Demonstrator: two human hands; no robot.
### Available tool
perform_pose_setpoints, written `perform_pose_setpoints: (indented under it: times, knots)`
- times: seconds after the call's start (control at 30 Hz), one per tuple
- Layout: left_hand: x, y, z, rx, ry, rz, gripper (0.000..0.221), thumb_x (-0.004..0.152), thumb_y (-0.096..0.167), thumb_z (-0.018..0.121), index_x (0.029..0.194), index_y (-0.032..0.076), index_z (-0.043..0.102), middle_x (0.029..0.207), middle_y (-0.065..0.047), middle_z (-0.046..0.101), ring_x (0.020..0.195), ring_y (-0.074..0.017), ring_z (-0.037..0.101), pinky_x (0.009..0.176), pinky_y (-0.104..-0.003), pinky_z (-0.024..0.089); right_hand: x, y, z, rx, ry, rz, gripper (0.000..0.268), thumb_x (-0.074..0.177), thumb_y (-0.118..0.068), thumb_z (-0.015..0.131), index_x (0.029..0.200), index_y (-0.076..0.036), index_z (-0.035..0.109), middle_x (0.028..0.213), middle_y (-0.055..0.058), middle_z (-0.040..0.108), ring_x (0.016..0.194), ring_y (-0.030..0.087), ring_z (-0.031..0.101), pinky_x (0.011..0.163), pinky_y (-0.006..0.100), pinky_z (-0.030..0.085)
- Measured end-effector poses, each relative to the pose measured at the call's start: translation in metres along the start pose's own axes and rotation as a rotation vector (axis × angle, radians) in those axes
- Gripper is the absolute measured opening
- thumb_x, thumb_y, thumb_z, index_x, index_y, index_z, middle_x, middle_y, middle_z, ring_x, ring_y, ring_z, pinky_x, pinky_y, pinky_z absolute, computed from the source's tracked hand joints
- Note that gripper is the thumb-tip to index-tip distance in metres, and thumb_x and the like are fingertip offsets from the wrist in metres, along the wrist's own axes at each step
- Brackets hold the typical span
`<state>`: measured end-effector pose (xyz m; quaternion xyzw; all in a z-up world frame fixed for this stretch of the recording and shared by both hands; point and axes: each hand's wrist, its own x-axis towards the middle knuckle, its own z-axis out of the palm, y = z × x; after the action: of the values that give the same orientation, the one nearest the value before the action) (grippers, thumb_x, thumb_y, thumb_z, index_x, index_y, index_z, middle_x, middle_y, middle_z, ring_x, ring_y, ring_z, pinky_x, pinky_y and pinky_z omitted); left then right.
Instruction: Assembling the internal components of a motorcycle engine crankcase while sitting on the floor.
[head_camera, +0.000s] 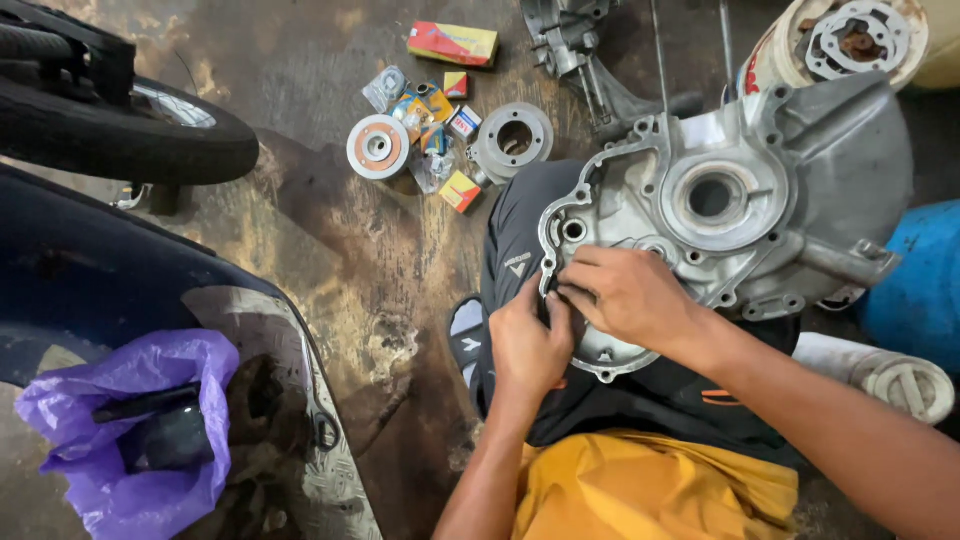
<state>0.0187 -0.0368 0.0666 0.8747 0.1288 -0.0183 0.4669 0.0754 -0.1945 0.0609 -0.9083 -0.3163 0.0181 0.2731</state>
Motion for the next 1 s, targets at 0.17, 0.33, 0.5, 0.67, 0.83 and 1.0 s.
perform_pose_setpoints:
  times: [0.17, 0.33, 0.5, 0.67, 0.83, 1.0]
  knots:
    - [0.007, -0.006, -0.002, 0.039, -0.072, 0.017, 0.038, 0.084, 0.024, 0.059, 0.114, 0.006, 0.074, 0.084, -0.021, 0.076, 0.089, -0.0436, 0.073, 0.073, -0.053, 0.059, -0.001, 0.004, 0.004, 0.038, -0.008, 0.022, 0.010, 0.087, -0.030, 0.071, 0.090, -0.023, 0.064, 0.083, 0.000, 0.064, 0.083, 0.025, 0.072, 0.070, 0.037, 0.058]
    - [0.006, -0.008, -0.001, 0.008, -0.057, 0.093, 0.039, 0.084, 0.022, 0.060, 0.114, 0.002, 0.073, 0.084, -0.024, 0.075, 0.087, -0.0457, 0.072, 0.072, -0.053, 0.058, -0.005, 0.006, 0.010, 0.023, -0.007, 0.054, 0.010, 0.088, -0.032, 0.070, 0.091, -0.023, 0.065, 0.085, -0.001, 0.064, 0.084, 0.024, 0.073, 0.071, 0.036, 0.058]
    - [0.004, -0.006, 0.003, 0.033, 0.034, 0.158, 0.035, 0.088, 0.019, 0.055, 0.112, 0.001, 0.073, 0.080, -0.023, 0.074, 0.081, -0.0438, 0.073, 0.067, -0.050, 0.059, -0.006, 0.009, 0.015, 0.004, 0.021, 0.054, 0.012, 0.088, -0.030, 0.071, 0.091, -0.021, 0.064, 0.083, 0.001, 0.064, 0.083, 0.025, 0.073, 0.070, 0.038, 0.058]
    - [0.004, -0.018, 0.010, 0.027, 0.070, 0.193, 0.034, 0.089, 0.020, 0.057, 0.111, 0.000, 0.073, 0.079, -0.023, 0.074, 0.081, -0.0422, 0.073, 0.066, -0.049, 0.058, -0.009, 0.010, 0.024, -0.050, 0.020, 0.073, 0.012, 0.091, -0.031, 0.069, 0.094, -0.021, 0.063, 0.085, 0.000, 0.063, 0.084, 0.024, 0.072, 0.072, 0.036, 0.058]
    - [0.008, -0.022, 0.004, -0.115, -0.044, 0.212, 0.035, 0.088, 0.014, 0.060, 0.117, -0.003, 0.071, 0.092, -0.028, 0.074, 0.093, -0.0492, 0.070, 0.073, -0.051, 0.059, -0.005, 0.021, 0.022, 0.018, -0.030, 0.136, 0.017, 0.087, -0.032, 0.071, 0.094, -0.019, 0.063, 0.083, 0.003, 0.063, 0.085, 0.027, 0.073, 0.073, 0.039, 0.059]
    - [0.003, -0.034, 0.012, -0.086, -0.030, 0.179, 0.040, 0.087, 0.016, 0.068, 0.122, -0.003, 0.069, 0.100, -0.026, 0.075, 0.100, -0.0458, 0.070, 0.079, -0.050, 0.059, -0.006, 0.016, 0.014, 0.097, -0.067, 0.137, 0.014, 0.089, -0.028, 0.069, 0.093, -0.017, 0.063, 0.084, 0.005, 0.064, 0.088, 0.031, 0.072, 0.075, 0.041, 0.059]
